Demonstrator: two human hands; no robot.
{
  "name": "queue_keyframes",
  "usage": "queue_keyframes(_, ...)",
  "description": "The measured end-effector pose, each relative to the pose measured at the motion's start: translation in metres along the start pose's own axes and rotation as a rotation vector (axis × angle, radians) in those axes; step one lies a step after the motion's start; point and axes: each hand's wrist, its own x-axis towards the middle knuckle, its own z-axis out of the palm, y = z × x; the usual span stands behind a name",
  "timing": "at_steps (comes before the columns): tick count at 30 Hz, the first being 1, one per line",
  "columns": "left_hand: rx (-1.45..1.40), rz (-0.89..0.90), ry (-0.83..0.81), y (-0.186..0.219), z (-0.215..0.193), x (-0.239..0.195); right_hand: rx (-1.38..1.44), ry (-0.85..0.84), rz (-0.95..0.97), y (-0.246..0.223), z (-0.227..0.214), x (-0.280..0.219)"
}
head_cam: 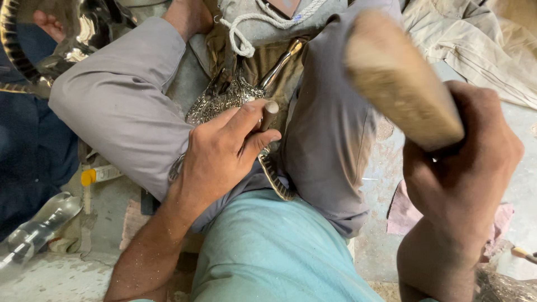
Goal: The person sits on the floor and uses a wooden mallet and a metal punch to hammer decorative details into a brass animal figurine. The person repeatedly strikes the punch to shape the metal surface of the figurine.
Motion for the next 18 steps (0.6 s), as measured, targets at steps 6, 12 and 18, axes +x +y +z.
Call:
queue_keyframes(6, 0.014, 0.026, -0.075, -0.003, -0.002, 0.004, 0.08, 0.014, -0.004, -0.011, 0.001, 0.007)
queue_keyframes(12, 0.018, -0.02, -0.109, 0.0, -0.002, 0.002, -0.136, -0.068, 0.02, -0.008, -0.004, 0.011)
queue_keyframes(18, 0.036, 0.003, -0.052, 0.002, 0.002, -0.004, -0.742, -0.217, -0.226, -0.006, -0.005, 0.011)
